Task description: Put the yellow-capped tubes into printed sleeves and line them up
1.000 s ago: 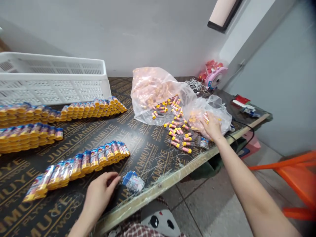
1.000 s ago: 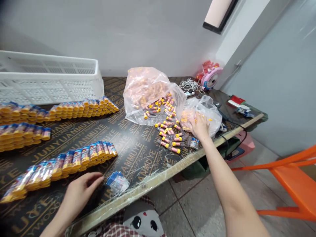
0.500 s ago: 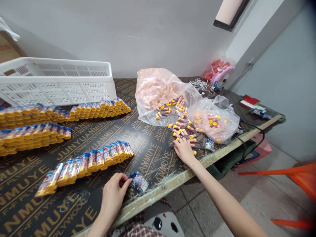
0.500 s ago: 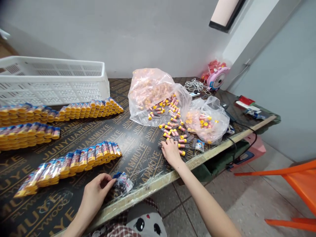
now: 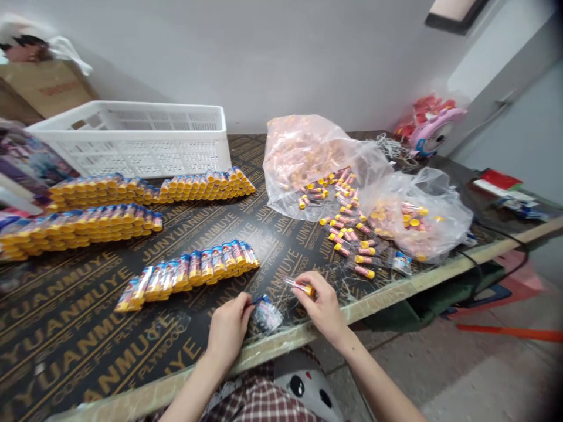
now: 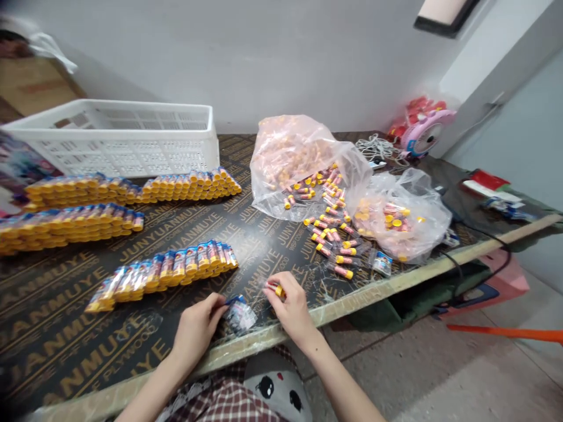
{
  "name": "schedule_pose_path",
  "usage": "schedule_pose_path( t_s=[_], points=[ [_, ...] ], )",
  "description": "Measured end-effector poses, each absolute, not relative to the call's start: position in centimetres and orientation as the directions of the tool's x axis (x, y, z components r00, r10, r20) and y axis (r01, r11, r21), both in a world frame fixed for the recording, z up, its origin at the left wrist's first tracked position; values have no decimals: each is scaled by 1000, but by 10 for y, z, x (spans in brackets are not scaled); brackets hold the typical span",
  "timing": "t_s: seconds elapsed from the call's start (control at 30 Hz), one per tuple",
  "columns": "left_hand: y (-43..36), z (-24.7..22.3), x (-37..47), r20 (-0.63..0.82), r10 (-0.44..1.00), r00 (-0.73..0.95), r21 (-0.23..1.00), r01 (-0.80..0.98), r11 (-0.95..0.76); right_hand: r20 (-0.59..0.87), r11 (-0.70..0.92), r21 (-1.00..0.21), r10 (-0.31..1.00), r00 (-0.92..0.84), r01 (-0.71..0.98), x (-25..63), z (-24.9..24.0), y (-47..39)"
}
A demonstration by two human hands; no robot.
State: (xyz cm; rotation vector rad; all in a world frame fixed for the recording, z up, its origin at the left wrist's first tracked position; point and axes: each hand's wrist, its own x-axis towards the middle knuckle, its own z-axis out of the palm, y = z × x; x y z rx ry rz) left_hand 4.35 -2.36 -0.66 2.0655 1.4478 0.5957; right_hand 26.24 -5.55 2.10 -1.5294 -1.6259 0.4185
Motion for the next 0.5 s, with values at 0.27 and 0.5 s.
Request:
schedule_pose_path(
  t_s=[0.27,0.5],
  points=[
    [-19,1,44,-141,987,73,948,297,113,277,174,-846,951,137,504,244,19,-72],
    [-14,11,43,-474,878,64,825,-316,468,296,192,-895,931,212,403,233,21,-85]
  ],
)
